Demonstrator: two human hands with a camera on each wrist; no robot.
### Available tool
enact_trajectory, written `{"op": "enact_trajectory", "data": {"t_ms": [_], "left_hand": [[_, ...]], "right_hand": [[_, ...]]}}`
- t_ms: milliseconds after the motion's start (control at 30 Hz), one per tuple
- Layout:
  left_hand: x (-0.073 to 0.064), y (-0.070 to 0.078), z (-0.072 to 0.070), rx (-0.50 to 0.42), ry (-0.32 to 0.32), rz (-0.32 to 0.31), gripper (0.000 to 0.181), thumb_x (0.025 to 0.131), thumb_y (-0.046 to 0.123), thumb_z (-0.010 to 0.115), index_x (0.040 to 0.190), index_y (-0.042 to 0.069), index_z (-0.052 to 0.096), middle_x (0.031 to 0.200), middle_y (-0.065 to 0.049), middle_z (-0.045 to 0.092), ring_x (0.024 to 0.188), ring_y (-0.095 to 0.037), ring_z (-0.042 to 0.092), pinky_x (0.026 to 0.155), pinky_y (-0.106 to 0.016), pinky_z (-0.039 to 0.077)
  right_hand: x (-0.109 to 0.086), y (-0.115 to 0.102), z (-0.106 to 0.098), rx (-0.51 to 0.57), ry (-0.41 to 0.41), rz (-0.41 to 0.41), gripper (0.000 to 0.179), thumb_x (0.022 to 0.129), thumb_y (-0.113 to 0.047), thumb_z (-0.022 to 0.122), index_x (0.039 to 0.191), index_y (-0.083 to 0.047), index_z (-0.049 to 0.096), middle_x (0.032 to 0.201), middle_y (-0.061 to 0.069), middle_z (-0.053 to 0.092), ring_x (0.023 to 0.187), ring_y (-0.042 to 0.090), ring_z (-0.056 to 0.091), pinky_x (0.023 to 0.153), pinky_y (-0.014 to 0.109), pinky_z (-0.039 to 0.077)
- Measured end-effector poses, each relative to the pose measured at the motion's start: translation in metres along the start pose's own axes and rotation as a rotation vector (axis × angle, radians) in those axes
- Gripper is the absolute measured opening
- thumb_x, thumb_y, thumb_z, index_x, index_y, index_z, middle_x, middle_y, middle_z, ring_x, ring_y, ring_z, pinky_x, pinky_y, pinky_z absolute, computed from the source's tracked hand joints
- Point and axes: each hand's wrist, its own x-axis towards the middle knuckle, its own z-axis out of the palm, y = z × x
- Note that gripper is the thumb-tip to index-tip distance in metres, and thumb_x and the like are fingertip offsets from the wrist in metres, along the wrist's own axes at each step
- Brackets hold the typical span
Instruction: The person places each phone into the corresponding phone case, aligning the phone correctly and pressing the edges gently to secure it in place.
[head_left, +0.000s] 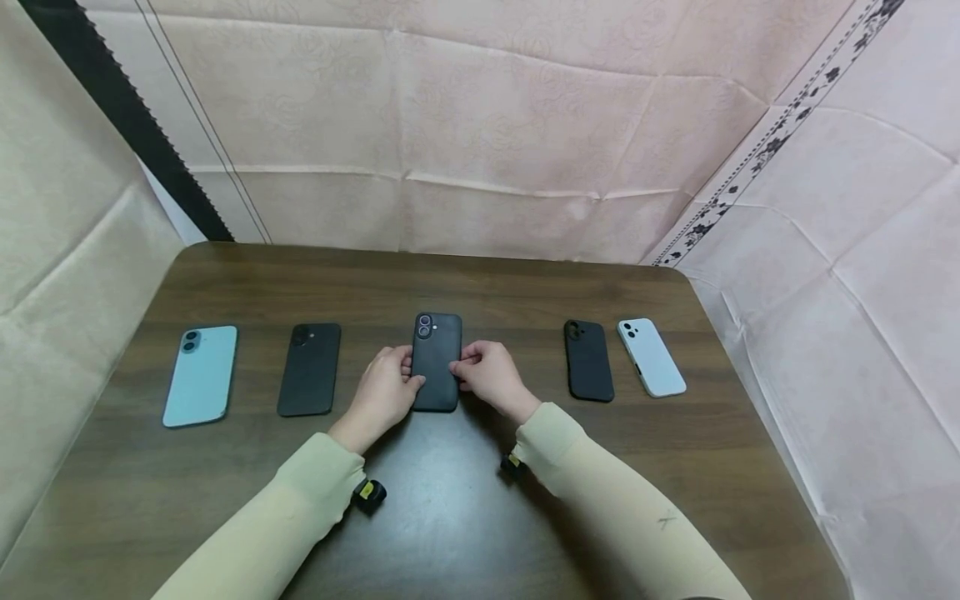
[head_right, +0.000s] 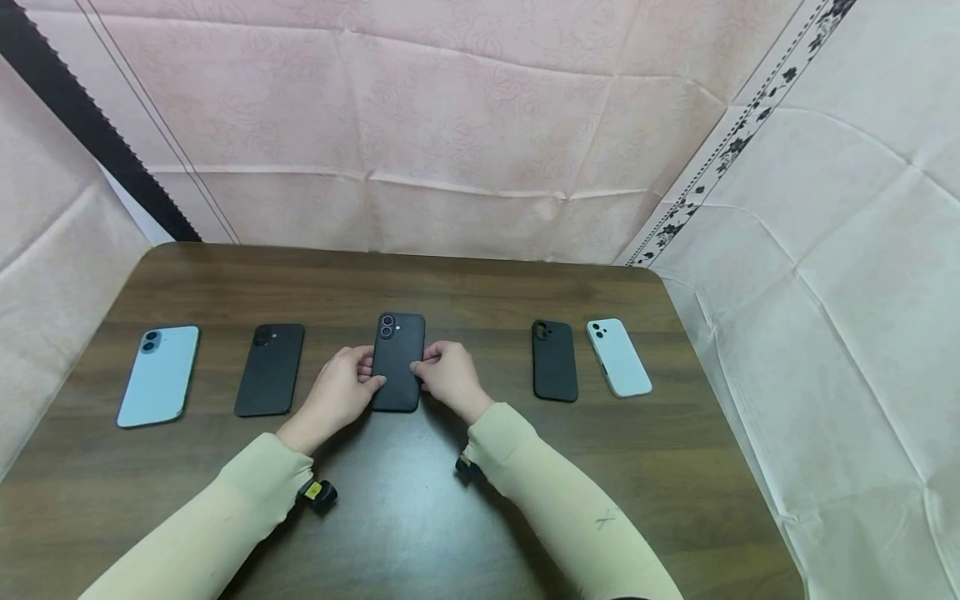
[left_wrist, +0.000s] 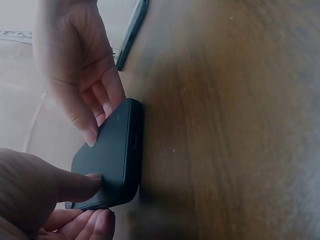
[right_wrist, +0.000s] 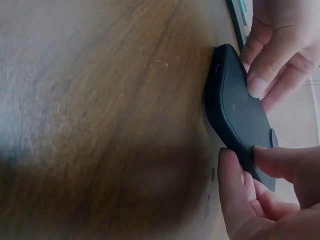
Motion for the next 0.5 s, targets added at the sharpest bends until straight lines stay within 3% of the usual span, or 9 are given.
{"op": "enact_trajectory", "data": {"t_ms": [500], "left_hand": [[-0.0015,0.0014,0.0005,0.059,-0.038,-0.005,0.051,0.090,0.011,0.069,0.133,-0.008,0.049,0.110,-0.016,0.054,0.098,-0.025,0.056,0.087,-0.040,0.049]], "right_hand": [[-0.0008,-0.0048,0.0027,-0.248,0.011,-0.010,0.010,0.090,-0.015,0.070,0.088,-0.006,0.066,0.074,0.003,0.063,0.060,0.014,0.062,0.052,0.028,0.051]]}}
